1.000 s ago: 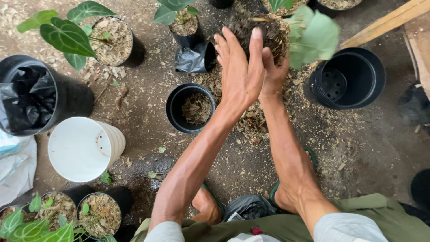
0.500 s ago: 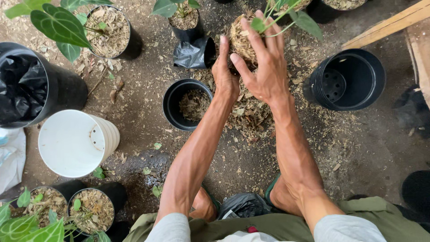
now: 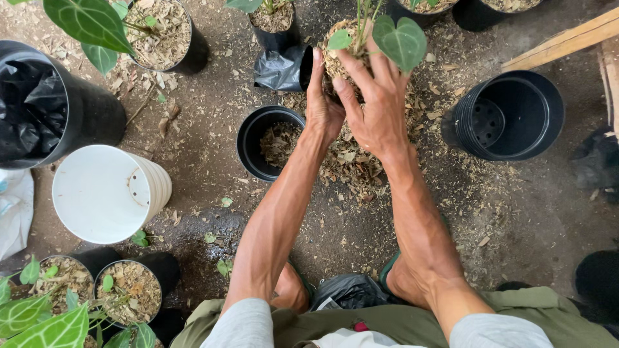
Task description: The person prepares a black plastic pot by adding wood chips, then removes a small plant from a nursery bag and places it into the pot. They continue to add wood chips around the plant and gently press the medium to secure it.
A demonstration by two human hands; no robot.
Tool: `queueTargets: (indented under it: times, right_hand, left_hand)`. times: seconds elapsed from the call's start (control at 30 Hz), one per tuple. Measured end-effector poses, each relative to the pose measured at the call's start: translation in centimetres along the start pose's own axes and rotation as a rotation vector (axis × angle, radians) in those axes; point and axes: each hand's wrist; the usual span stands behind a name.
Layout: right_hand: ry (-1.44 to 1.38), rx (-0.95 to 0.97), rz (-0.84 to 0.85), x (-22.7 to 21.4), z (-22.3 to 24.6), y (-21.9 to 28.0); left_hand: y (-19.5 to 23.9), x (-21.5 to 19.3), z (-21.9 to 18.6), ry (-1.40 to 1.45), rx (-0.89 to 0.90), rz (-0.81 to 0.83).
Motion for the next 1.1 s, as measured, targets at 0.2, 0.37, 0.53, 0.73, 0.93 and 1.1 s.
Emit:
queueTargets:
  times: [0.2, 0.37, 0.53, 0.73, 0.93, 1.1]
  right_hand:
    - [-0.193, -0.11, -0.183, -0.4, -0.4, 0.3]
    - [-0.744, 0.068, -0.379, 0.3, -2.7, 0.1]
    - [-0.722, 0.319, -0.227, 2.3, -6.1, -0.2]
    - [-0.367, 0.426, 0.193, 7.5, -7.0, 1.8]
    - [-0.142, 0.6, 0.662, 12.5, -3.0, 5.2]
    - [-0.147, 0.631, 0.685, 13.1, -3.1, 3.6]
  left_hand:
    - [-0.6, -0.7, -1.3, -0.176, -0.057, -0.068]
    - [-1.5, -2.2, -2.5, -0.147, -0.072, 0.035]
    - [-2.0, -4.2, -4.6, -0.259, -0.088, 0.022]
    - [-2.0, -6.2, -8.7, -0.357, -0.067, 0.046]
    - [-0.7, -9.2, -11.0, -0.345, -0.034, 0.123]
    - [0.6, -11.6, -11.0, -0.27, -0.008, 0.057]
Point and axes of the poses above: each hand's wrist, its own y-axis away from the middle knuckle, its own x-axis out of the palm, z = x × y, and after that the axes turned 14 degrees about x, right-handed
